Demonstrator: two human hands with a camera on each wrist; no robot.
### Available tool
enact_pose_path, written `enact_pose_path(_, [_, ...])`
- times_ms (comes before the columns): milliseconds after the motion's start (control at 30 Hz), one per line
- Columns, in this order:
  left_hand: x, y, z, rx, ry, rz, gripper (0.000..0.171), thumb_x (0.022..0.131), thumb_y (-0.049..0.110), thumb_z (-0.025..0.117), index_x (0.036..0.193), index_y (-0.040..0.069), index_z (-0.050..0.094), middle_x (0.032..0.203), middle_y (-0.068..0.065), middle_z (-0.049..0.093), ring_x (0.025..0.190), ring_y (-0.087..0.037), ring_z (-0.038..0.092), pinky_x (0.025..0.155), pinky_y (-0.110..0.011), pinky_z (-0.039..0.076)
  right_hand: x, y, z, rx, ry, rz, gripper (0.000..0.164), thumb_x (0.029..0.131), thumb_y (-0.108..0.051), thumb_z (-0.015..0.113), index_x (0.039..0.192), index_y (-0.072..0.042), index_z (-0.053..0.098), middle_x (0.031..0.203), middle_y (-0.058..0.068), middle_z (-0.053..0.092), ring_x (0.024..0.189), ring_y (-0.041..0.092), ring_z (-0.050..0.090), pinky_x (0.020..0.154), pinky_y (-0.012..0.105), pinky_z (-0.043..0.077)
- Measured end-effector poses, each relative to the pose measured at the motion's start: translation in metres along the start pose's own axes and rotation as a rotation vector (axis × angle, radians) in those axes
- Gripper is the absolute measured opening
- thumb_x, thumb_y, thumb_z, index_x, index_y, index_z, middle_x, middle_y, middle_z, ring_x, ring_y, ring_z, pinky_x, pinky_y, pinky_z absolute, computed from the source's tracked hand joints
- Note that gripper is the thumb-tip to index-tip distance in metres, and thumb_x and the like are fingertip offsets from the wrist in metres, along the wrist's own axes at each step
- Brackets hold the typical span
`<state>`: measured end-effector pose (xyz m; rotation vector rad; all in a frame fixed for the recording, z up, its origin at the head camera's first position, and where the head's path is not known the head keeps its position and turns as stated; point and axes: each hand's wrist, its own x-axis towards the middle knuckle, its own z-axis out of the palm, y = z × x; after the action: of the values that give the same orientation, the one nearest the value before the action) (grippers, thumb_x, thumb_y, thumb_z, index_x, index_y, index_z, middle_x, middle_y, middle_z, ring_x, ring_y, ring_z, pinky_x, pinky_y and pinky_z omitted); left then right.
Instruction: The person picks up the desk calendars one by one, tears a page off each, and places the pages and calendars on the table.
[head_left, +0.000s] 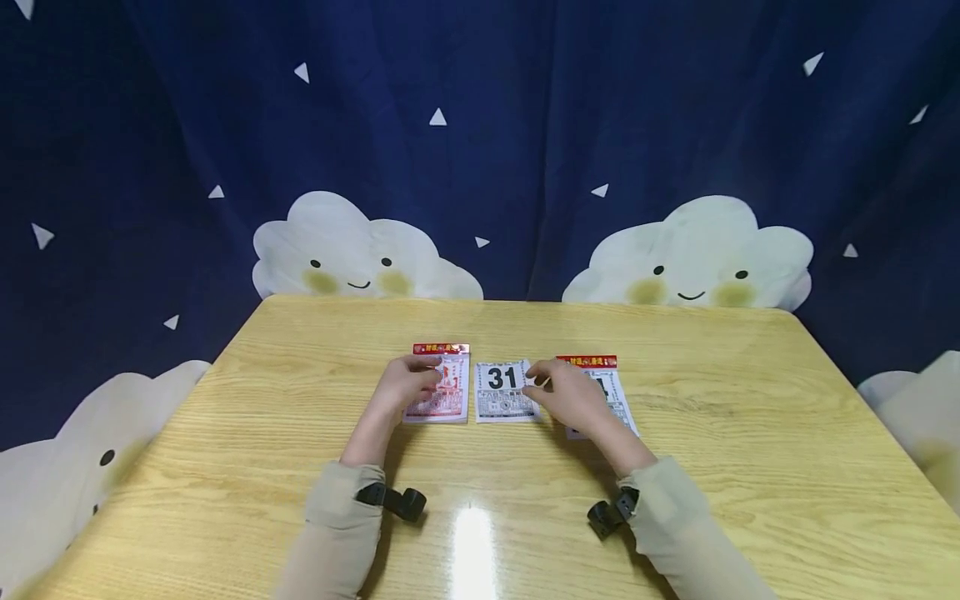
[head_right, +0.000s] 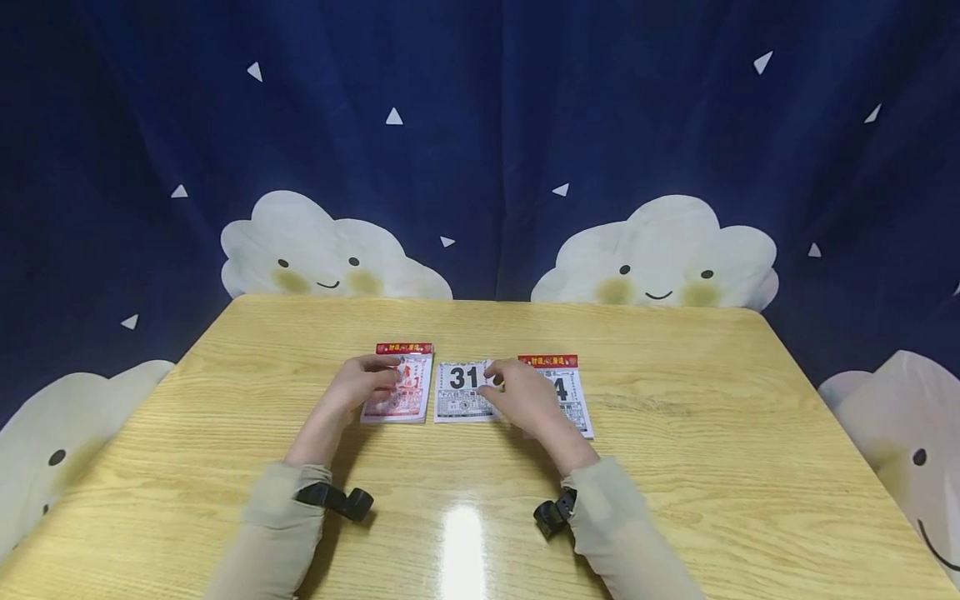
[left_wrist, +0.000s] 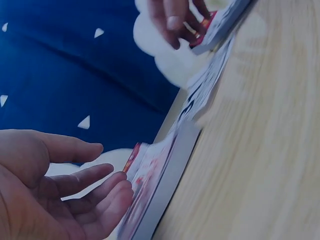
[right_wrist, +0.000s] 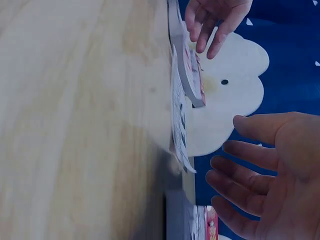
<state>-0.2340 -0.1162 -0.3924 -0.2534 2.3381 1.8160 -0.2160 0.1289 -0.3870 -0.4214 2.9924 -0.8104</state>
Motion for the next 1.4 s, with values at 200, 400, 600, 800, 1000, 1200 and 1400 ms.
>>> enact_pose_path(200, [0.002, 0.002, 0.024, 0.014, -0.042, 0.055, 0.032, 0.081, 0.002, 0.058, 0.113, -0.004, 0.059, 0.096, -0.014, 0.06, 0.073, -0.014, 0.056, 0.066, -0.025, 0.053, -0.003, 0.013, -0.011, 0.016, 0.06, 0.026, 0.031, 0.084, -0.029, 0.061, 0.109, -0.01, 0.063, 0.092, 0.002, 0.066, 0.082, 0.016, 0.061, 0.064, 0.034, 0.05])
enact_pose_path(400, [0.002, 0.008, 0.045, 0.005, -0.095, 0.076, 0.034, 0.08, 0.002, 0.058, 0.113, -0.005, 0.059, 0.091, -0.013, 0.062, 0.072, -0.015, 0.058, 0.068, -0.028, 0.055, -0.006, 0.03, -0.019, 0.02, 0.102, 0.088, 0.03, 0.086, -0.028, 0.059, 0.109, -0.01, 0.063, 0.093, 0.004, 0.066, 0.083, 0.018, 0.061, 0.064, 0.033, 0.049])
enact_pose_path(600, [0.001, 0.01, 0.07, -0.01, -0.153, 0.088, 0.033, 0.079, 0.0, 0.058, 0.111, -0.008, 0.058, 0.083, -0.013, 0.061, 0.067, -0.016, 0.058, 0.066, -0.031, 0.057, -0.009, 0.044, -0.029, 0.031, 0.117, 0.164, 0.027, 0.088, -0.026, 0.057, 0.107, -0.008, 0.063, 0.095, 0.008, 0.066, 0.085, 0.023, 0.061, 0.063, 0.034, 0.048])
enact_pose_path(800, [-0.003, 0.014, 0.098, -0.058, -0.217, 0.055, 0.034, 0.078, -0.002, 0.057, 0.111, -0.009, 0.057, 0.079, -0.011, 0.059, 0.064, -0.018, 0.061, 0.064, -0.031, 0.057, -0.013, 0.056, -0.036, -0.001, 0.169, 0.251, 0.028, 0.087, -0.025, 0.056, 0.106, -0.005, 0.062, 0.096, 0.012, 0.066, 0.084, 0.027, 0.061, 0.064, 0.038, 0.047])
enact_pose_path(1000, [-0.007, 0.018, 0.122, -0.051, -0.234, 0.026, 0.034, 0.077, -0.003, 0.058, 0.11, -0.009, 0.057, 0.081, -0.015, 0.063, 0.066, -0.022, 0.064, 0.062, -0.03, 0.057, -0.015, 0.064, -0.035, -0.022, 0.205, 0.317, 0.029, 0.086, -0.025, 0.055, 0.105, -0.004, 0.062, 0.095, 0.014, 0.065, 0.079, 0.028, 0.059, 0.058, 0.034, 0.044])
enact_pose_path(1200, [-0.011, 0.02, 0.137, -0.04, -0.256, -0.025, 0.034, 0.077, -0.005, 0.06, 0.111, -0.008, 0.056, 0.088, -0.014, 0.062, 0.071, -0.025, 0.065, 0.064, -0.029, 0.057, -0.019, 0.071, -0.037, -0.046, 0.151, 0.413, 0.035, 0.086, -0.025, 0.055, 0.112, -0.002, 0.058, 0.098, 0.015, 0.064, 0.08, 0.029, 0.06, 0.054, 0.034, 0.044])
enact_pose_path(1400, [-0.012, 0.021, 0.147, 0.055, -0.266, 0.032, 0.041, 0.077, -0.002, 0.062, 0.115, -0.01, 0.053, 0.086, -0.013, 0.063, 0.064, -0.022, 0.064, 0.059, -0.026, 0.056, -0.022, 0.075, -0.038, -0.086, 0.066, 0.477, 0.038, 0.083, -0.027, 0.057, 0.109, 0.0, 0.06, 0.106, 0.023, 0.061, 0.087, 0.036, 0.059, 0.055, 0.037, 0.046])
